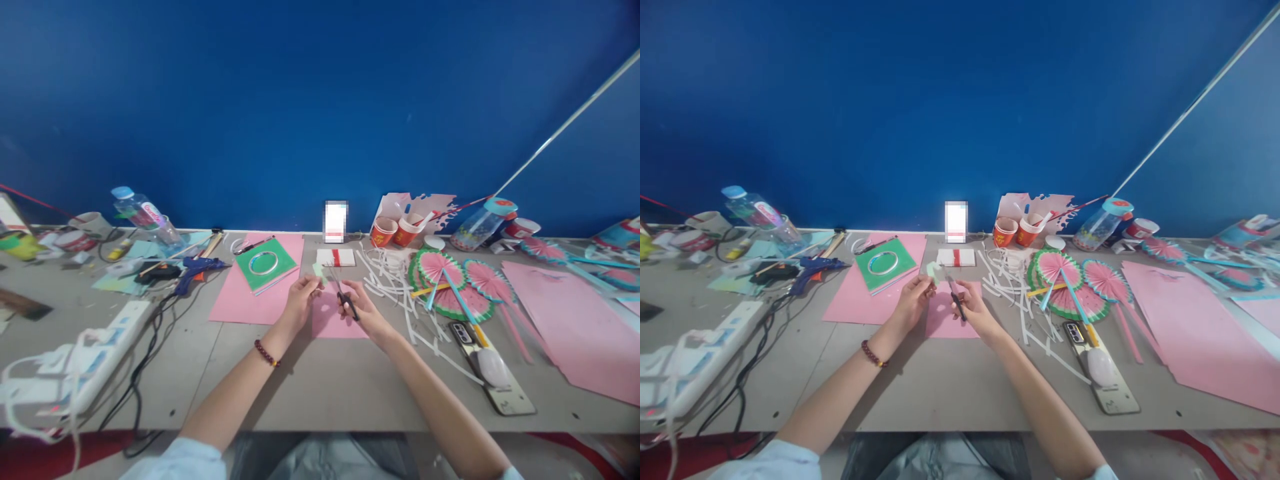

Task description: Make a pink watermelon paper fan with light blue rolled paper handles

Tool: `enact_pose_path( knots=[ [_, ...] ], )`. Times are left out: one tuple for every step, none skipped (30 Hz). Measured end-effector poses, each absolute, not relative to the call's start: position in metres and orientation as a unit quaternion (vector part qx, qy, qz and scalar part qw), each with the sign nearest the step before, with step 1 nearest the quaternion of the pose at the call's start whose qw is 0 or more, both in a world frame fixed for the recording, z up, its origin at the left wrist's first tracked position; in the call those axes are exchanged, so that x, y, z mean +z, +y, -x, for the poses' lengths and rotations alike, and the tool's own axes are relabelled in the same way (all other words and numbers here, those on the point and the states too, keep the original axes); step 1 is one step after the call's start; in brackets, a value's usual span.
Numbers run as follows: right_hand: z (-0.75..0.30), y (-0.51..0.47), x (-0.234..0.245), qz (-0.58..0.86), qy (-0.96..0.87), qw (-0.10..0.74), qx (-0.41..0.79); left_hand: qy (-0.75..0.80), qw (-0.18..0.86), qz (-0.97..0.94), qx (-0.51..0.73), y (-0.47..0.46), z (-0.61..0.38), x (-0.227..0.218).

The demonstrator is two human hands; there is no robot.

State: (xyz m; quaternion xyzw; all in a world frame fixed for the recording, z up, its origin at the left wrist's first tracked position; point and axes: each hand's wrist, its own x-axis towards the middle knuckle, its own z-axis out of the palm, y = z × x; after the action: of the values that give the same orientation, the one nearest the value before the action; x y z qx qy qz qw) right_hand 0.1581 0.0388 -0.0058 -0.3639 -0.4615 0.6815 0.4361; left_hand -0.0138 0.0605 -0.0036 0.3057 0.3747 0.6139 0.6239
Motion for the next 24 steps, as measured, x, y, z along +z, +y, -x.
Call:
enact_pose_path(
  knots=[
    [-0.158, 0.039, -0.007, 0.36, -0.469, 0.428, 0.684, 0.372, 0.62, -0.298, 0.623, 0.061, 0.015, -0.003],
    [-0.158, 0.039, -0.008, 0.357, -0.473, 0.421, 0.686, 0.37, 0.616, -0.293, 0.631, 0.062, 0.016, -0.003],
    [-0.158, 0.039, -0.009, 0.354, -0.477, 0.415, 0.689, 0.368, 0.612, -0.292, 0.636, 0.063, 0.017, -0.003],
    [-0.158, 0.039, -0.009, 0.351, -0.479, 0.41, 0.692, 0.365, 0.61, -0.291, 0.641, 0.063, 0.017, -0.003],
    [-0.158, 0.039, -0.01, 0.35, -0.48, 0.407, 0.694, 0.362, 0.609, -0.289, 0.644, 0.063, 0.016, -0.002],
    [-0.159, 0.039, -0.011, 0.35, -0.481, 0.404, 0.695, 0.36, 0.609, -0.288, 0.646, 0.063, 0.016, -0.002],
    [-0.159, 0.039, -0.011, 0.351, -0.481, 0.402, 0.696, 0.358, 0.61, -0.286, 0.646, 0.063, 0.015, 0.0],
    [-0.159, 0.039, -0.011, 0.351, -0.481, 0.399, 0.697, 0.357, 0.611, -0.284, 0.647, 0.062, 0.015, 0.001],
    [-0.159, 0.039, -0.012, 0.352, -0.483, 0.395, 0.698, 0.357, 0.612, -0.282, 0.647, 0.061, 0.014, 0.003],
    [-0.159, 0.039, -0.012, 0.352, -0.485, 0.391, 0.699, 0.358, 0.612, -0.281, 0.647, 0.061, 0.013, 0.005],
    [-0.159, 0.039, -0.013, 0.351, -0.487, 0.385, 0.701, 0.361, 0.611, -0.279, 0.646, 0.06, 0.013, 0.006],
    [-0.159, 0.039, -0.013, 0.35, -0.49, 0.381, 0.702, 0.366, 0.611, -0.279, 0.644, 0.06, 0.012, 0.007],
    [-0.159, 0.039, -0.014, 0.347, -0.492, 0.379, 0.703, 0.371, 0.611, -0.279, 0.642, 0.059, 0.012, 0.008],
    [-0.158, 0.038, -0.014, 0.346, -0.492, 0.378, 0.704, 0.375, 0.611, -0.281, 0.638, 0.059, 0.011, 0.008],
    [-0.158, 0.038, -0.015, 0.347, -0.492, 0.379, 0.703, 0.378, 0.611, -0.285, 0.635, 0.059, 0.011, 0.008],
    [-0.158, 0.038, -0.015, 0.35, -0.491, 0.382, 0.7, 0.38, 0.612, -0.288, 0.631, 0.059, 0.011, 0.007],
    [-0.157, 0.038, -0.014, 0.355, -0.491, 0.384, 0.697, 0.38, 0.612, -0.291, 0.63, 0.059, 0.011, 0.006],
    [-0.157, 0.038, -0.013, 0.361, -0.49, 0.385, 0.693, 0.38, 0.611, -0.293, 0.629, 0.06, 0.011, 0.005],
    [-0.157, 0.038, -0.012, 0.367, -0.491, 0.384, 0.691, 0.382, 0.61, -0.294, 0.63, 0.06, 0.012, 0.004],
    [-0.157, 0.037, -0.011, 0.37, -0.491, 0.383, 0.689, 0.383, 0.607, -0.295, 0.63, 0.06, 0.013, 0.003],
    [-0.157, 0.037, -0.01, 0.371, -0.492, 0.383, 0.688, 0.386, 0.603, -0.296, 0.632, 0.06, 0.014, 0.002],
    [-0.157, 0.037, -0.008, 0.37, -0.491, 0.384, 0.689, 0.389, 0.598, -0.3, 0.634, 0.061, 0.015, 0.002],
    [-0.157, 0.037, -0.007, 0.368, -0.49, 0.385, 0.69, 0.393, 0.591, -0.305, 0.635, 0.061, 0.016, 0.002],
    [-0.157, 0.036, -0.007, 0.366, -0.489, 0.387, 0.691, 0.398, 0.584, -0.31, 0.636, 0.061, 0.017, 0.002]
  ],
)
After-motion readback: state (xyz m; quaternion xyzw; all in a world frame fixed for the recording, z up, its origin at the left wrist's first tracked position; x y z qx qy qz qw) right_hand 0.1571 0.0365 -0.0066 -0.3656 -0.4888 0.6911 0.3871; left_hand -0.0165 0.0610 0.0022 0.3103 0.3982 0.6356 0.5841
